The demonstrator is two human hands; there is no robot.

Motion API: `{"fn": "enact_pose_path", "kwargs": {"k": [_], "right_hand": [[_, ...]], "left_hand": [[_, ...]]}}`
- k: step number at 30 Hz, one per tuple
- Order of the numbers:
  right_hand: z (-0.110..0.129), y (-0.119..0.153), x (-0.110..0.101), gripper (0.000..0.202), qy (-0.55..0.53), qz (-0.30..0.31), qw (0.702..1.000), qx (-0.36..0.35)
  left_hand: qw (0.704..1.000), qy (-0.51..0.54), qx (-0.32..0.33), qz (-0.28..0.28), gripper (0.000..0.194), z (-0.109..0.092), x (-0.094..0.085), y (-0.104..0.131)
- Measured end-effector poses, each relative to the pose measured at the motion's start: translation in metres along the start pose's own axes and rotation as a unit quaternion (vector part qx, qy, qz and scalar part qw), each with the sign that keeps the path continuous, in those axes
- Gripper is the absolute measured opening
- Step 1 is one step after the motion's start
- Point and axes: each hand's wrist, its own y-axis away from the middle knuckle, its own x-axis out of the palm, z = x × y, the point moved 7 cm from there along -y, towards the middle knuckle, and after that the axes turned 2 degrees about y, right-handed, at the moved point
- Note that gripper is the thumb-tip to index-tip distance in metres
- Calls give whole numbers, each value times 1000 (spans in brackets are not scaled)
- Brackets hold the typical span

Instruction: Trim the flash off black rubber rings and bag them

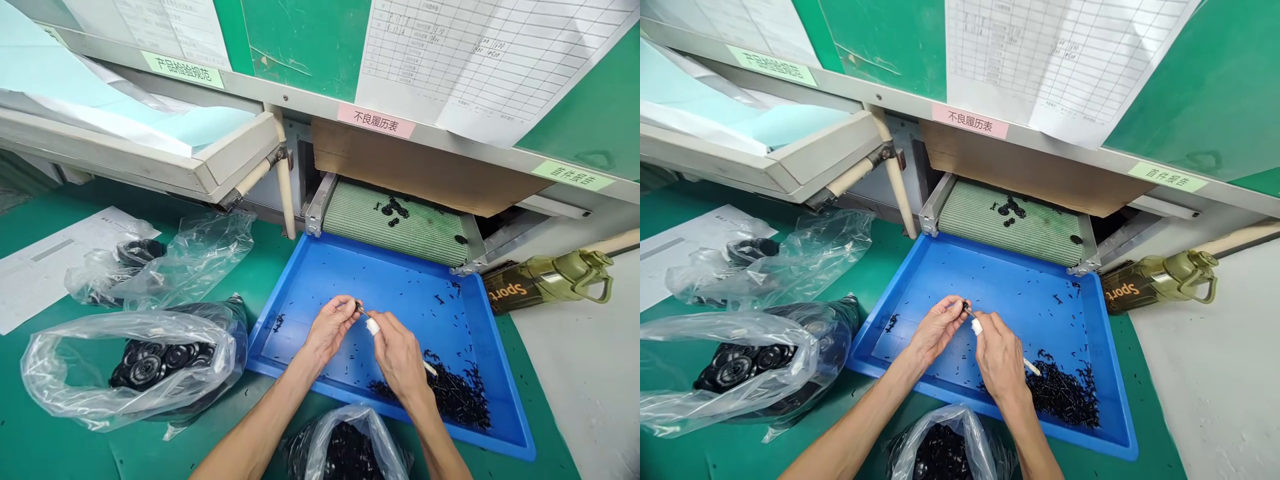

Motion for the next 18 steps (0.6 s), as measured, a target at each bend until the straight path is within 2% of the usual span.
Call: {"fn": "enact_pose_path", "kwargs": {"k": [9, 14, 18], "right_hand": [[2, 1, 1, 37, 37, -34, 998, 27], [9, 3, 5, 35, 83, -57, 994, 47], [10, -1, 6, 31, 27, -53, 997, 57]], "left_hand": [[1000, -24, -6, 11, 28, 2, 0, 0], [998, -53, 35, 21, 26, -5, 6, 3], [995, -85, 58, 15, 25, -10, 8, 5]]}}
